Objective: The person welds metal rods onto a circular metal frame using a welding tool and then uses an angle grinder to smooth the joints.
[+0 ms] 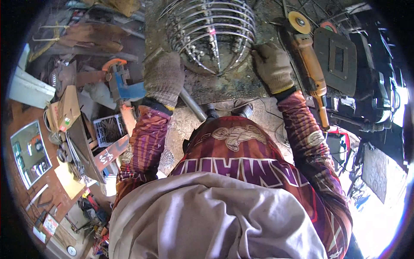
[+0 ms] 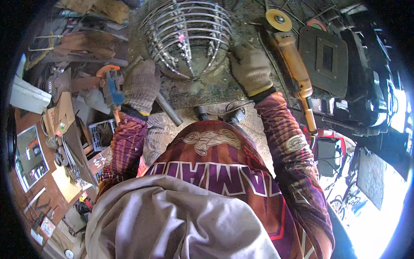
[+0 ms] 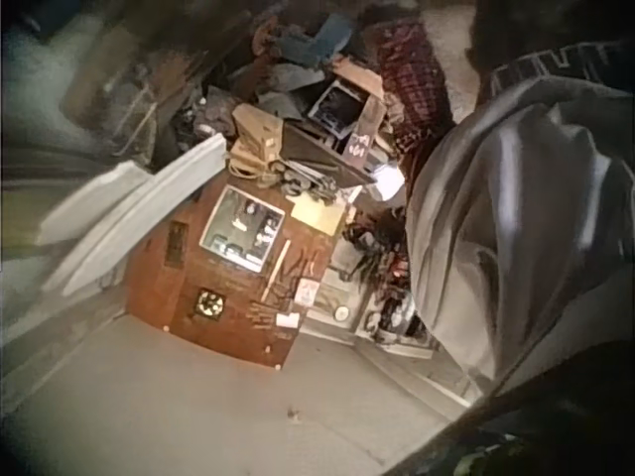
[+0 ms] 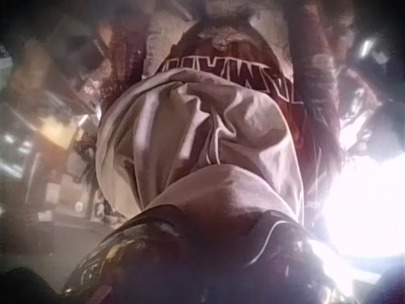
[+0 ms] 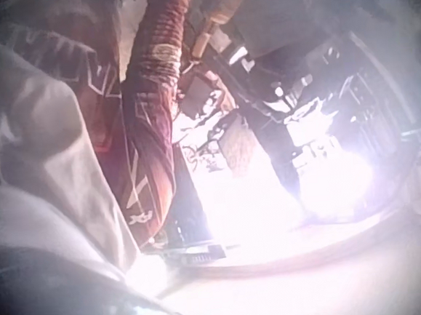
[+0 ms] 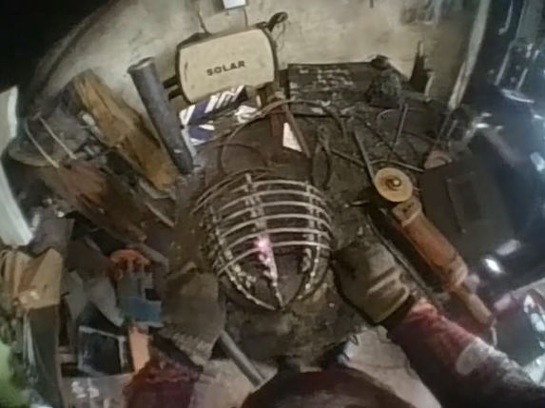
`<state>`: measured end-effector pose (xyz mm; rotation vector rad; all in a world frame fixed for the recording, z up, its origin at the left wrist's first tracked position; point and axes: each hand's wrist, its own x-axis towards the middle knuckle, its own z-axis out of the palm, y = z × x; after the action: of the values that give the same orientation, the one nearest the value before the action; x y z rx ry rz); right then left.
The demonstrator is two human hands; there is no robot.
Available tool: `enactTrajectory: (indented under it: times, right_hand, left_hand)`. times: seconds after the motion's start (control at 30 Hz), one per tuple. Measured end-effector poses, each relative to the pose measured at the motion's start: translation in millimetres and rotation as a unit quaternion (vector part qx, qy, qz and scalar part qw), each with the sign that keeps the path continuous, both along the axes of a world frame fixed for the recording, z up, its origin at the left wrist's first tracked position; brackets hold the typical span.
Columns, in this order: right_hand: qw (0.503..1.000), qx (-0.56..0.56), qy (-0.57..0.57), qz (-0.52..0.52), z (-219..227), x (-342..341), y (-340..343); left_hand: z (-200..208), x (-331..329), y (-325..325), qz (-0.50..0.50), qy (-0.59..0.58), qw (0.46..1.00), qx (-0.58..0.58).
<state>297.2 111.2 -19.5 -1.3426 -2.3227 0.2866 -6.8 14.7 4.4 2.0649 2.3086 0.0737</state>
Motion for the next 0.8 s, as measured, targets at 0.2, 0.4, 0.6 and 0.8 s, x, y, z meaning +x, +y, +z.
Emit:
enactTrajectory:
  times: [0.2, 0.4, 0.6, 0.8]
  right_hand:
    - [0.999, -0.017, 0.036, -0.002, -4.2, 5.0, 1.5]
    - [0.999, -0.044, -0.001, -0.013, -4.6, 2.6, -0.7]
    - [0.999, -0.037, 0.024, -0.015, -7.5, 5.9, 0.2]
    - [0.992, -0.041, 0.1, -0.062, 8.2, -0.9, -8.7]
  left_hand:
    - [8.1, 5.9, -1.6, 0.009, 0.004, 1.0, -0.006]
    - [11.9, 7.4, 1.1, 0.021, 0.01, 0.999, -0.046]
    - [13.3, 7.7, -0.3, -0.001, 0.027, 1.0, -0.009]
    - [9.2, 9.3, -1.2, -0.031, 0.062, 0.994, 0.09]
